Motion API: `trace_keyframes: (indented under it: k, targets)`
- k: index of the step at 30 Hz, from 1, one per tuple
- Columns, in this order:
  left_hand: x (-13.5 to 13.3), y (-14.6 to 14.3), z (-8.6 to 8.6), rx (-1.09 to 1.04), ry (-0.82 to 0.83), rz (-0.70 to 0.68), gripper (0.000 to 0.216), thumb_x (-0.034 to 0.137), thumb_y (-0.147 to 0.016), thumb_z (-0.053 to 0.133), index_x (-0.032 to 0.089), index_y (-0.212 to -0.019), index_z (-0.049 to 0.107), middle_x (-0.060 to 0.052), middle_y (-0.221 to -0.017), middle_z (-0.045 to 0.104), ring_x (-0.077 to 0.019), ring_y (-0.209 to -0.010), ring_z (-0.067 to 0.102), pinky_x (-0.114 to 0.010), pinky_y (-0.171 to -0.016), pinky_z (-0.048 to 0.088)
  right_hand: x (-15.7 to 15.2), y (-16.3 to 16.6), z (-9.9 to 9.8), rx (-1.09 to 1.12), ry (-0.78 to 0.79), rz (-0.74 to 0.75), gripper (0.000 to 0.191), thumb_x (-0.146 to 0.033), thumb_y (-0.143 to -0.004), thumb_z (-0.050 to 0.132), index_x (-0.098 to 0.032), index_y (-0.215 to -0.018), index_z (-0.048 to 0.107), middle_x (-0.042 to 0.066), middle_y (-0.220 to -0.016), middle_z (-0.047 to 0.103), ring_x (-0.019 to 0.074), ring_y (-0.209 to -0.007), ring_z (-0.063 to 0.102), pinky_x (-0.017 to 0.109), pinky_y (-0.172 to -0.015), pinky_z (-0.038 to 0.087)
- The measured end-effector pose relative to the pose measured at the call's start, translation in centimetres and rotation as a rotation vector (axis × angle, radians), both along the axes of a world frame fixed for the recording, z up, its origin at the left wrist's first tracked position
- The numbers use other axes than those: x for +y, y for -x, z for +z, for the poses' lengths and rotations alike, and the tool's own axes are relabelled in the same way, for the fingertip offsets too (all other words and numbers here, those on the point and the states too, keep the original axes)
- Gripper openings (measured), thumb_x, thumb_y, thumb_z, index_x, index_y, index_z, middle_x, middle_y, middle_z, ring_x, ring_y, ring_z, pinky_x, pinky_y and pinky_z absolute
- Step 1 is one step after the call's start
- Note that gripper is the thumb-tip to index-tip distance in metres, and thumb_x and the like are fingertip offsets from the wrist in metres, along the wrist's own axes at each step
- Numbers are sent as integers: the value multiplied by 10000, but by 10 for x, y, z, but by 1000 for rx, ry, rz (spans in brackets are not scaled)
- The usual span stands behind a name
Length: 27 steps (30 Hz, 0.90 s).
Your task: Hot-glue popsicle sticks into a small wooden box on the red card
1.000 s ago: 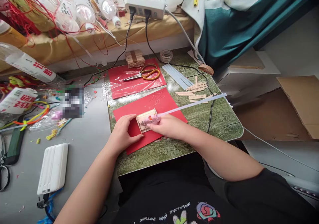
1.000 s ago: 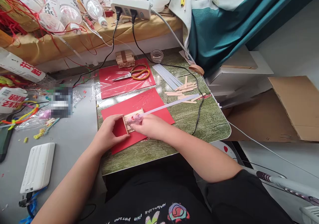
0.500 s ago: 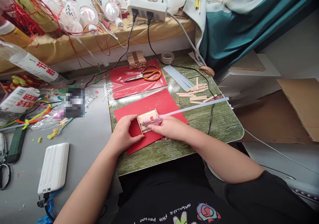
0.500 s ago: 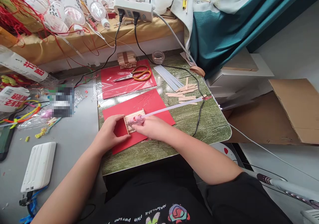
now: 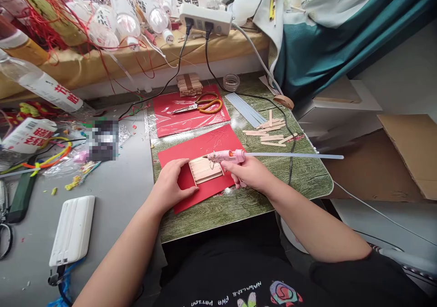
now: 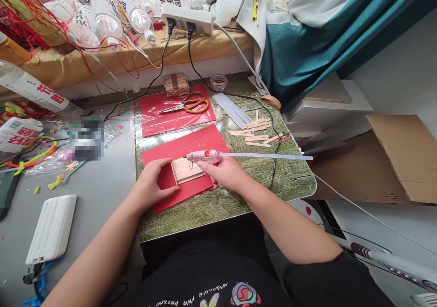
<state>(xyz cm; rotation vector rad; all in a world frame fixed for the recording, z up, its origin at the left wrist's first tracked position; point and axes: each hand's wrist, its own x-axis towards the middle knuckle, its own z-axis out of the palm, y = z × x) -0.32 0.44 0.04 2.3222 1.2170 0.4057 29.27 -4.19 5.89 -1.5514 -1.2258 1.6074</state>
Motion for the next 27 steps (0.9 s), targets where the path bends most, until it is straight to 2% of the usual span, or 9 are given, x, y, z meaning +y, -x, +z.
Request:
trace_keyframes:
  k: [3,7,12,23,27]
  targets:
    - [0,0,0,6,3,5,864,478,-811,856,295,-1538,427,-105,-1534,564,-352,-1443,514,-558,-1207,444,-2,-4,-6,6,8,-59,538,-554,-964,664,-149,-1310,745,-41,-476,542,126,-416,522,217,-400,389]
    - [-2,0,2,2,9,4,867,469,-818,851,297,-1548,416,-115,-1541,554,-359,-1453,504,-569,-1209,441,-2,-8,-10,69,-48,-160,472,-578,-955,678,-190,-1216,738,-36,-529,580,138,-442,574,223,-392,393]
    - [-2,0,3,-7,7,-1,875,467,-820,850,300,-1558,410,-123,-1549,544,-370,-1463,493,-585,-1213,436,-1,-10,-11,100,-56,-254,408,-590,-928,708,-186,-983,691,-35,-536,572,134,-442,569,230,-384,391]
    - [-5,2,6,-15,30,5,952,517,-816,851,312,-1601,353,-125,-1610,490,-371,-1505,456,-584,-1239,413,-3,-5,-16,102,-8,-180,414,-595,-935,695,-182,-959,702,-28,-543,594,129,-429,581,221,-390,375]
    - [-3,6,2,-80,63,16,984,554,-857,809,294,-1646,281,-160,-1641,441,-388,-1508,450,-603,-1231,412,-5,-6,-15,125,12,-193,409,-575,-925,705,-186,-1051,714,-38,-525,584,134,-420,553,225,-381,357]
